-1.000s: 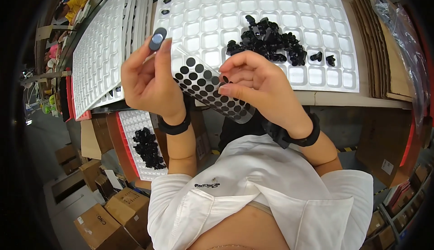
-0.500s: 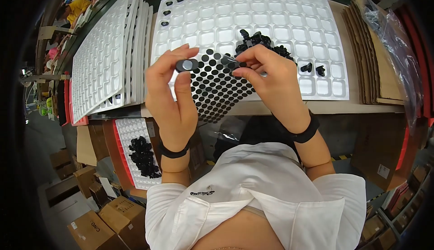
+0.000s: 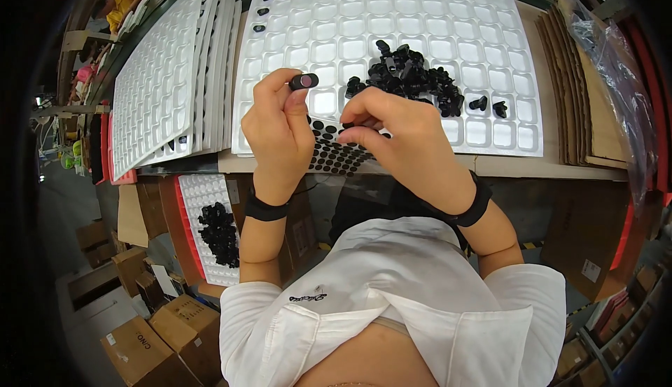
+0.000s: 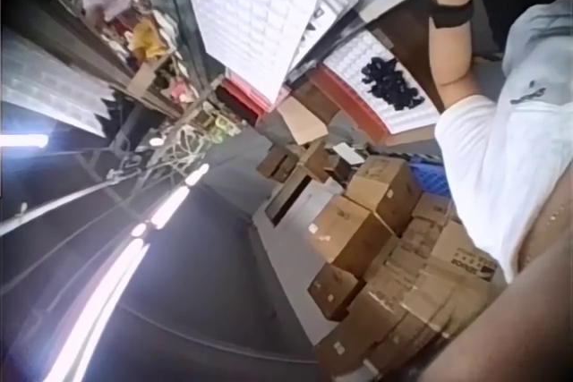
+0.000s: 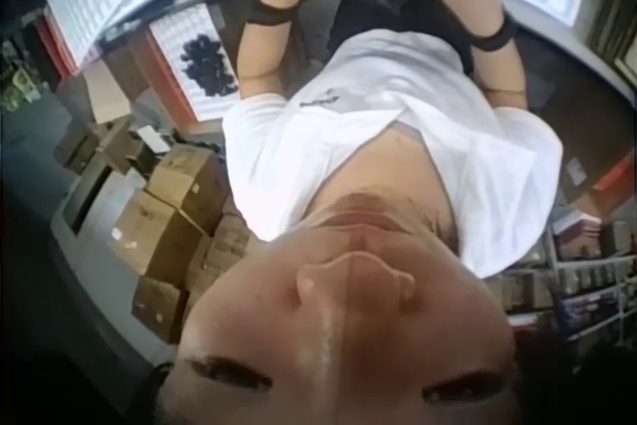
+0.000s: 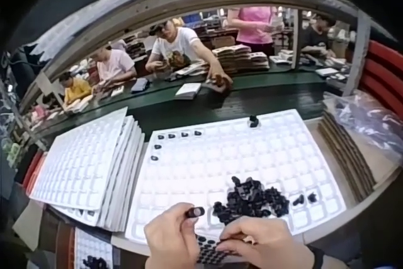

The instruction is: The person peels a sticker from a sheet and applies it to a black plastic component by hand, repeating this process for several components before placing them into a white tray.

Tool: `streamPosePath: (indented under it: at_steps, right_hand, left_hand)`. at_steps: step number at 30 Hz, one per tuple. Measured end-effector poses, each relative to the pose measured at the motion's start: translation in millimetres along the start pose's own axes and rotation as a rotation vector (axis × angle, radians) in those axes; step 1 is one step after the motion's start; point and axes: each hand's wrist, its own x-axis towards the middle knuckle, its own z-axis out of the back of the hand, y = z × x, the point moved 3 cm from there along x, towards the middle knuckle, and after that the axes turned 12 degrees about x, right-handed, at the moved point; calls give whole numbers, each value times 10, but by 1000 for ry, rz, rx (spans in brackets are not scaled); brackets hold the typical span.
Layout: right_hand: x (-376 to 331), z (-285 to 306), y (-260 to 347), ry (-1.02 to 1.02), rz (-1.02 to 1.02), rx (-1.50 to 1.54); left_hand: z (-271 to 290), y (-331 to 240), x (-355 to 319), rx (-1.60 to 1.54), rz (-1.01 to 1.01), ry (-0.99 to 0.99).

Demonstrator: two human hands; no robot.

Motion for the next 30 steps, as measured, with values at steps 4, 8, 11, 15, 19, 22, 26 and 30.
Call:
streamPosePath:
  at_steps: [4,8,11,15,19,22,26,30]
  right_hand:
    - [6,29,-35,-58,-143,180]
    - [24,56,-108,-4,-224,200]
    - [32,84,-150,57,-160,192]
    - [10,112,-148,53,-9,256]
    - [-22,114,-119,-51,-104,361]
    - [-41,55,-137,-32,-270,402]
    - [-55,15,-137,-54,-212,298]
    - [-67,-17,-146,-96,-184,268]
  left_hand:
    - [23,-27,42,18,-63,-81]
    - [15,-40,42,64,-104,-81]
    - [-6,-52,31,47,-108,-78]
    - [-22,-5,11,22,-51,-74]
    - [-16,31,-8,3,-23,-92]
    - [-4,48,-20,14,-18,-91]
    - [12,59,-30,40,-7,-67]
    - [6,74,-48,32,-21,-74]
